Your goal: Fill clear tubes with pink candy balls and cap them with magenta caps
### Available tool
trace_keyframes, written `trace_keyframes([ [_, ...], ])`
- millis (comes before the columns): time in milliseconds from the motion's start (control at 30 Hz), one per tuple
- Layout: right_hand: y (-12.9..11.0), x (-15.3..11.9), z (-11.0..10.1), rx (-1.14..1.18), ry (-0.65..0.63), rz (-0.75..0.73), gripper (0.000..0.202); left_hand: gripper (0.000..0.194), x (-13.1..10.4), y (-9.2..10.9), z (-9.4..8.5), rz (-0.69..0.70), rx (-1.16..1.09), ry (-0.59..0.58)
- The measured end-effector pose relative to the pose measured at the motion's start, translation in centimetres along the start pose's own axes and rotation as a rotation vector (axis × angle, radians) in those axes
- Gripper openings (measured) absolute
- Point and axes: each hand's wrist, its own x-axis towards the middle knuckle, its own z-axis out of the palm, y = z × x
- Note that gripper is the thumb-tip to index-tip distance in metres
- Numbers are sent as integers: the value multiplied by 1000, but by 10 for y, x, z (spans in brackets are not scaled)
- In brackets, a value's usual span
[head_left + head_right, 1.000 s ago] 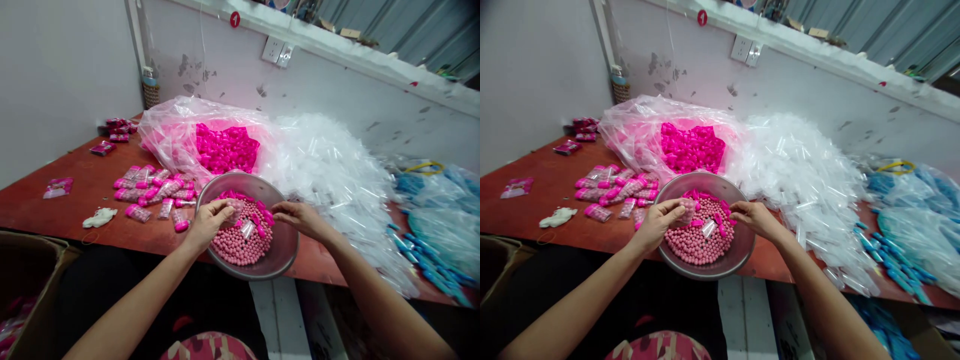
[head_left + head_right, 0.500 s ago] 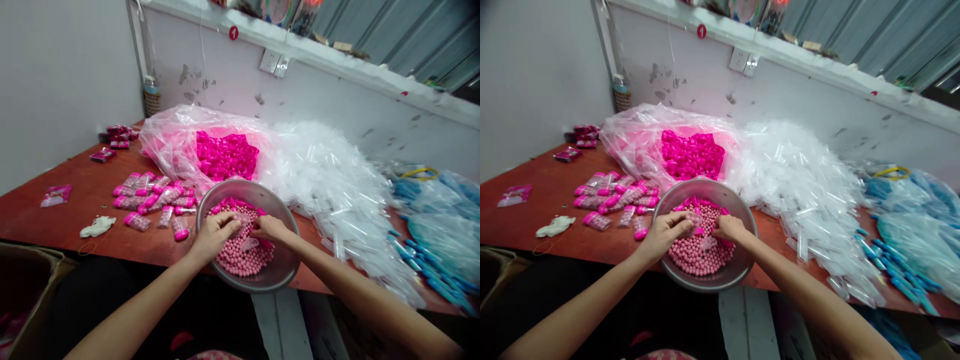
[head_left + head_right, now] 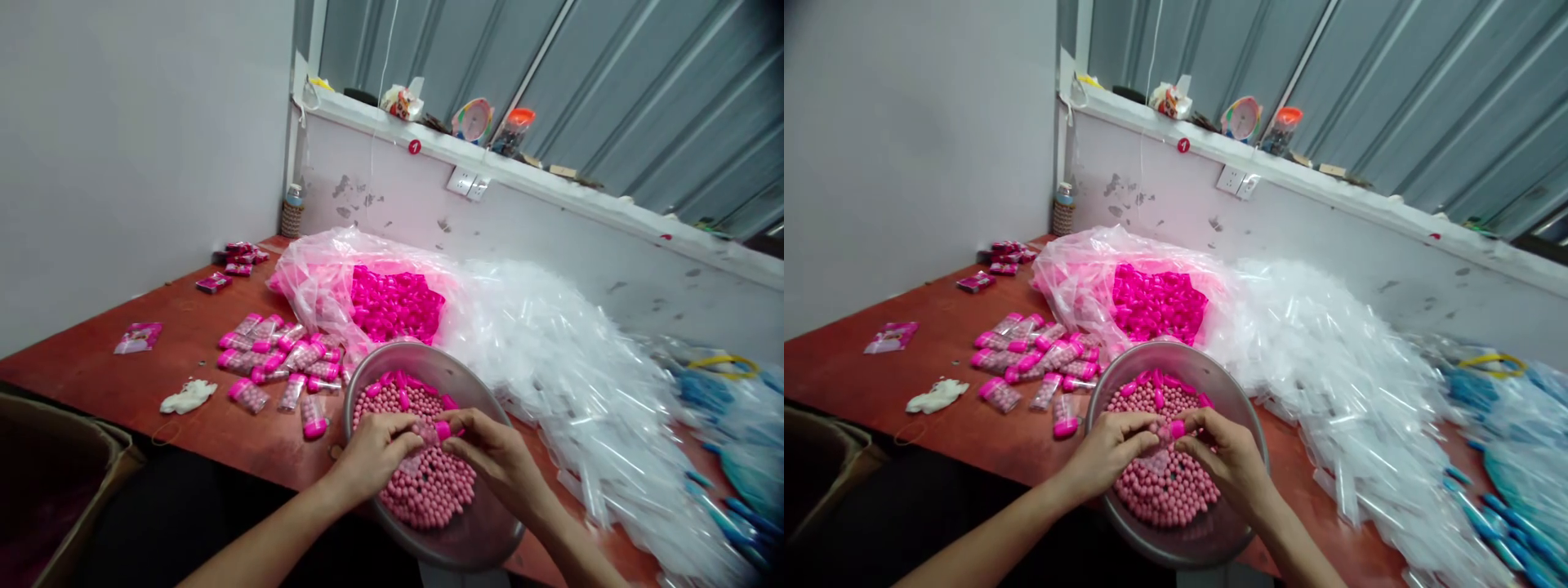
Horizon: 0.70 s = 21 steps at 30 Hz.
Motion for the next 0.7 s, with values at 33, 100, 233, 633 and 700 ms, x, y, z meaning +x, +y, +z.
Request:
trace_keyframes([
  [33,-2,-1,-1,-55,43,-18,15,19,-1,0,0,12,3,-9],
  [100,-3,-2,-2,-65,128,-26,20,20,-2,-1,1,32,-8,-19],
  [233,0,0,7,11,67,-40,28,22,-5,-2,3,54,-47,-11],
  [633,-3,-19,15,-271,-109,-239,4,24,-14,-12,12,201,163,13],
  [700,-2,-21,15,-288,-126,-251,4,24,-15,-14,14,233,217,-4],
])
